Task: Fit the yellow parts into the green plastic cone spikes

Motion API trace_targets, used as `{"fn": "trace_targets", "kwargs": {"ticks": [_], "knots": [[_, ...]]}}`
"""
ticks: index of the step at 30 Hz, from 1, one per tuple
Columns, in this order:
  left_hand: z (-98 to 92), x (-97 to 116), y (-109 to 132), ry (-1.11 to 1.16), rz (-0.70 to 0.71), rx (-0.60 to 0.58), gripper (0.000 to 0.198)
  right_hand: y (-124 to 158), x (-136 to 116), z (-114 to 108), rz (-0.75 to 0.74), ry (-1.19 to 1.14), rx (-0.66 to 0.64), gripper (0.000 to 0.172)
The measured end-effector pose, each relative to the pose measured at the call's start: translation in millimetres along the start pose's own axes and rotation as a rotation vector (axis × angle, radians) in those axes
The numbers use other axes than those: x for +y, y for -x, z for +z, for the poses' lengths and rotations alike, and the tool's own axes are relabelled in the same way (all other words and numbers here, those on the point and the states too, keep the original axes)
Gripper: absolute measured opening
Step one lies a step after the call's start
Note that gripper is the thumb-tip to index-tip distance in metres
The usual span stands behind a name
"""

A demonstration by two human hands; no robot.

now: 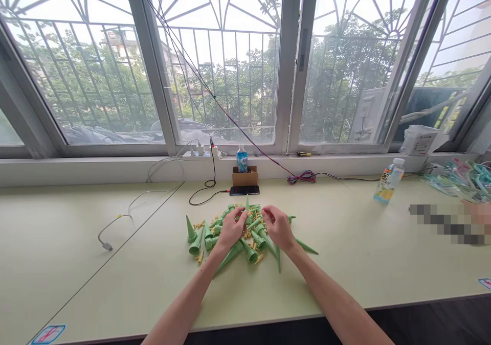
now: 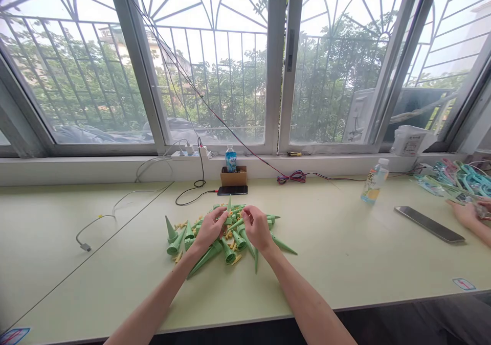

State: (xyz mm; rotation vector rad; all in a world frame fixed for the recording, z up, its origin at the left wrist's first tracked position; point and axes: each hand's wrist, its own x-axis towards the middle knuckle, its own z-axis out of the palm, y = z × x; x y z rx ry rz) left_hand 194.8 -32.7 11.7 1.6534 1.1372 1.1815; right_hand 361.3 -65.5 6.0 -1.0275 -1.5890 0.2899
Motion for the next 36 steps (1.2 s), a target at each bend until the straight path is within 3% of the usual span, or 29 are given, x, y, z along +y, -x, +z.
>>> {"fn": "trace_targets", "kwargs": {"ticks": [15, 36], "knots": [[1.7, 5.7, 4.4, -0.274, 0.182, 0.071, 0.040, 1.0, -1.4, 1.4, -0.025, -0.037, -0.037, 0.019], [1.3, 10.4, 4.7, -0.074, 0.140, 0.026, 0.035, 1.7, -2.6, 0.8, -0.025, -0.019, -0.070, 0.020]]}}
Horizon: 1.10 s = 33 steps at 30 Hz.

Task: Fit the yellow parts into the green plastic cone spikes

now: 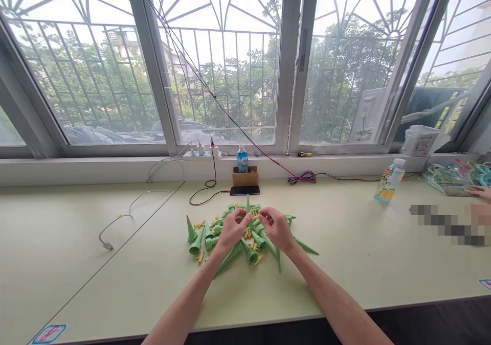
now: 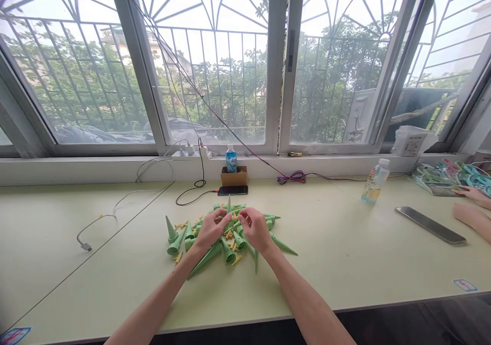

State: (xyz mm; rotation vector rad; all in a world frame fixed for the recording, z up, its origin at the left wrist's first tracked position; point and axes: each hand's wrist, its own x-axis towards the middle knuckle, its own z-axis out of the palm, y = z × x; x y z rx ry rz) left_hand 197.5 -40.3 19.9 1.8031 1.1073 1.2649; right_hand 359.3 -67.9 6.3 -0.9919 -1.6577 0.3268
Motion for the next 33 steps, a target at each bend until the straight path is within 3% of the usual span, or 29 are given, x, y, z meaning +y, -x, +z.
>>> {"fn": "trace_targets", "kwargs": {"ticks": [9, 16, 28, 33], "knots": [[-1.1, 3.5, 1.6, 0.091, 0.004, -0.021, 0.032, 0.2, 0.6, 0.0, -0.007, -0.009, -0.029, 0.017], [-0.8, 4.3, 2.9, 0.139, -0.073, -0.081, 0.034, 0.5, 0.2, 0.5, -0.009, -0.020, -0.050, 0.018], [-1.3, 8.9, 4.0, 0.222, -0.140, -0.071, 0.042, 0.5, 1.7, 1.1, -0.004, -0.025, -0.065, 0.017], [-2.0, 8.3, 4.2, 0.223, -0.100, -0.125, 0.039, 0.3, 2.7, 2.1, -0.014, -0.026, -0.064, 0.016]]}}
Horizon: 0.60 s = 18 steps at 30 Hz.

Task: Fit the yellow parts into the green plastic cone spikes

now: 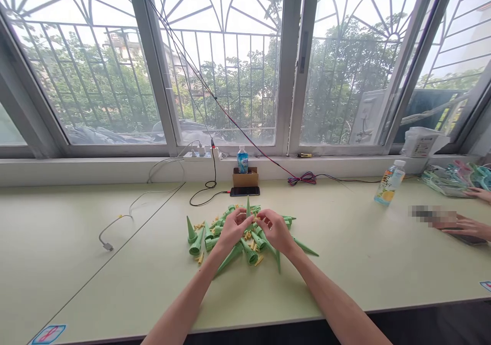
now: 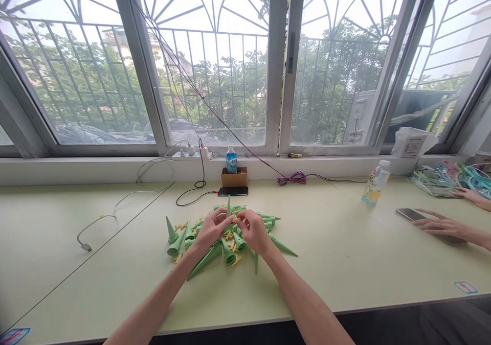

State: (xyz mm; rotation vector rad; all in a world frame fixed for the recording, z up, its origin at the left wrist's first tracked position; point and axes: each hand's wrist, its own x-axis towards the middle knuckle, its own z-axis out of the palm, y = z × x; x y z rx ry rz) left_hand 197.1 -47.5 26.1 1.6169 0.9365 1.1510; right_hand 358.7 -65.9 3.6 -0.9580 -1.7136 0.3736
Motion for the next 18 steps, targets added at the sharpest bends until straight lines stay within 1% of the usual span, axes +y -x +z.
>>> {"fn": "trace_targets", "kwargs": {"ticks": [3, 18], "knots": [[-0.7, 1.1, -0.1, -0.025, 0.026, -0.030, 0.039, -0.1, 0.5, 0.0, -0.014, 0.005, 0.006, 0.016], [-1.1, 1.9, 0.5, -0.038, 0.036, -0.034, 0.034, 0.2, -0.9, -0.5, -0.006, -0.014, -0.023, 0.014]]}}
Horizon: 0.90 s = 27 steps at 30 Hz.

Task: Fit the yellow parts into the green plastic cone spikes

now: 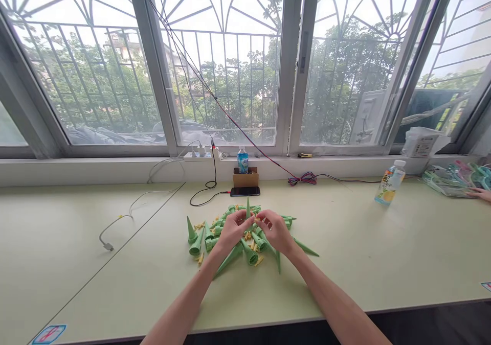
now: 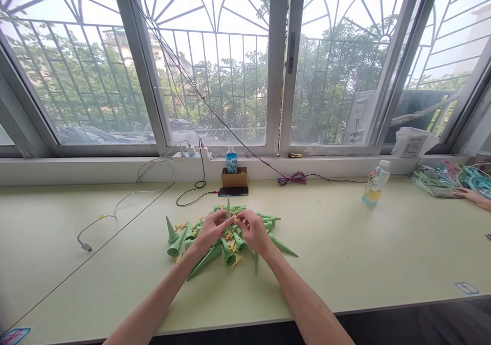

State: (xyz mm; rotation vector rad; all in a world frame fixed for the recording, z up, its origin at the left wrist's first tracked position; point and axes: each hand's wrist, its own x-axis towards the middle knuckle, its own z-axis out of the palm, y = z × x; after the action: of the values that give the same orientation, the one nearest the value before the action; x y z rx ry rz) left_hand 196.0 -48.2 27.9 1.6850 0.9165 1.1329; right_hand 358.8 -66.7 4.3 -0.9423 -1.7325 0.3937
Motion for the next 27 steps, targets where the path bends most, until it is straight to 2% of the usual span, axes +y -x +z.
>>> {"fn": "trace_targets", "kwargs": {"ticks": [7, 15, 27], "knots": [[-0.7, -5.6, -2.2, -0.115, 0.098, -0.005, 0.034, 0.6, 2.0, 0.6, 0.009, 0.018, -0.019, 0.015], [-1.0, -7.9, -2.5, -0.120, 0.114, -0.001, 0.036, 1.2, 4.1, 1.2, 0.038, 0.015, -0.046, 0.021], [-1.1, -8.1, -1.8, -0.110, 0.135, -0.045, 0.033, 0.5, 9.5, 3.1, 0.078, 0.058, -0.054, 0.042]]}}
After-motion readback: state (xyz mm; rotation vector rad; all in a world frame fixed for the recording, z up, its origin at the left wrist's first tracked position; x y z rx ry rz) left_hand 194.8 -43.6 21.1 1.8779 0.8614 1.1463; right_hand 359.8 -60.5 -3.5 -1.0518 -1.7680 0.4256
